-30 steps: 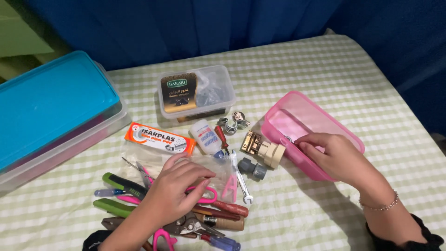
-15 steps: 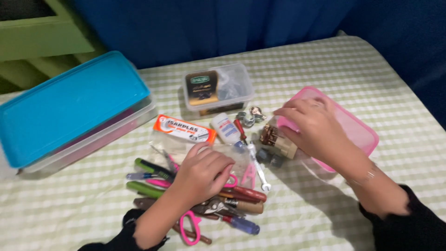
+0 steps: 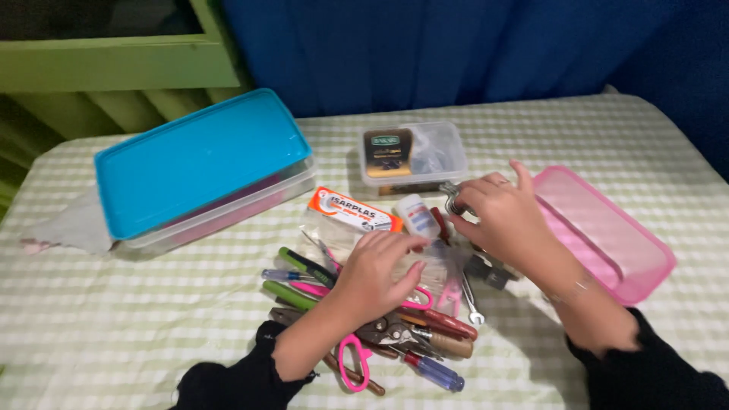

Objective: Organizing and inspecting various hardware items including brackets, screws, and tools on a table.

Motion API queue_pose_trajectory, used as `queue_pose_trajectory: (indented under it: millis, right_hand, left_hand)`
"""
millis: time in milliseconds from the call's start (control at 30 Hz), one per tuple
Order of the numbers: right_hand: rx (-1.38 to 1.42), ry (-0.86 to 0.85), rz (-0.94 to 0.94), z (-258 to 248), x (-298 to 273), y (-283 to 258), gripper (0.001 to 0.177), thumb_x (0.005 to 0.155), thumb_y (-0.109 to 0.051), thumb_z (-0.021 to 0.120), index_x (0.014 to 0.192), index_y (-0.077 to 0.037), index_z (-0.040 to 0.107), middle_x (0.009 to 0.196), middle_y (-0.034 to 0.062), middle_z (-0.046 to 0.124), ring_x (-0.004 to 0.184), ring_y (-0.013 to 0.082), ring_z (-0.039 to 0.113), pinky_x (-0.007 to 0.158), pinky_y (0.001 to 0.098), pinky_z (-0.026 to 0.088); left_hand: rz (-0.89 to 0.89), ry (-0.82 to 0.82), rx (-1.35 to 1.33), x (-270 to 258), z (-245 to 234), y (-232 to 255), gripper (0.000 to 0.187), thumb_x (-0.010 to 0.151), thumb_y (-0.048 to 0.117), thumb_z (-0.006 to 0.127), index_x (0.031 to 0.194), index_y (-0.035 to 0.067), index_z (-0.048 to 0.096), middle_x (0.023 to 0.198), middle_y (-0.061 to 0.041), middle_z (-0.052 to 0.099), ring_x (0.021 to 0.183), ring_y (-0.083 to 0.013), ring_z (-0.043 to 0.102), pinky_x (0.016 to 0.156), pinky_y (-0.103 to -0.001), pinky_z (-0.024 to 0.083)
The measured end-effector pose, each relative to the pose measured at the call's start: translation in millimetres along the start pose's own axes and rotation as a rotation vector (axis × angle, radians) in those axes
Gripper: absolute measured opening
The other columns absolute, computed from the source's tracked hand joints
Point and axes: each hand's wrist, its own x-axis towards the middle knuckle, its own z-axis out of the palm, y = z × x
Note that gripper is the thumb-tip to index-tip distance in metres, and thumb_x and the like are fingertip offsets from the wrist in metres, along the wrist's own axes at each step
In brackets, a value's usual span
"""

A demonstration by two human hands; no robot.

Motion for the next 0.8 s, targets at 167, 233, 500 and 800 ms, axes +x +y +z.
queue_pose_trajectory:
  millis: [167, 233, 500, 800]
  right_hand:
    - [0.197, 0.272, -0.182, -10, -7, -29, 0.025, 0.075, -0.021, 0.087, 0.089, -0.01, 0.07, 0.097, 0.0055, 0.073, 0.093, 0.0238, 0.069, 0.111, 0.0533, 0.038]
    - [0.201, 0.318, -0.226, 0, -11, -40, 0.027, 0.071, -0.02, 0.089, 0.085, -0.01, 0.069, 0.092, 0.006, 0.072, 0.09, 0.0242, 0.069, 0.11, 0.0526, 0.039]
    - [0.869, 0.317, -0.074, 44, -25, -49, 0.042, 0.077, -0.024, 0.089, 0.096, -0.004, 0.057, 0.104, 0.0079, 0.065, 0.103, 0.0188, 0.065, 0.112, 0.0406, 0.048]
    - [1.031, 0.294, 0.058, 72, -42, -39, 0.035, 0.088, -0.003, 0.075, 0.123, -0.001, 0.071, 0.118, 0.0102, 0.069, 0.124, 0.0241, 0.063, 0.117, 0.0401, 0.044]
  left_hand:
    - [-0.177, 0.109, -0.205, 1, 4, -11, 0.054, 0.086, 0.026, 0.081, 0.131, 0.003, 0.062, 0.114, -0.01, 0.072, 0.105, -0.0247, 0.069, 0.096, -0.038, 0.052]
    - [-0.203, 0.134, -0.319, -2, 6, -11, 0.063, 0.084, 0.029, 0.083, 0.134, 0.001, 0.058, 0.117, -0.011, 0.07, 0.105, -0.0221, 0.069, 0.094, -0.035, 0.054]
    - [-0.432, 0.145, -0.526, -7, 18, -32, 0.033, 0.094, 0.014, 0.076, 0.122, -0.002, 0.07, 0.106, -0.011, 0.077, 0.099, -0.0181, 0.071, 0.089, -0.032, 0.058]
    - [-0.292, 0.063, -0.307, 3, -2, -1, 0.04, 0.087, 0.02, 0.077, 0.121, 0.002, 0.066, 0.112, -0.012, 0.071, 0.104, -0.023, 0.072, 0.094, -0.034, 0.056]
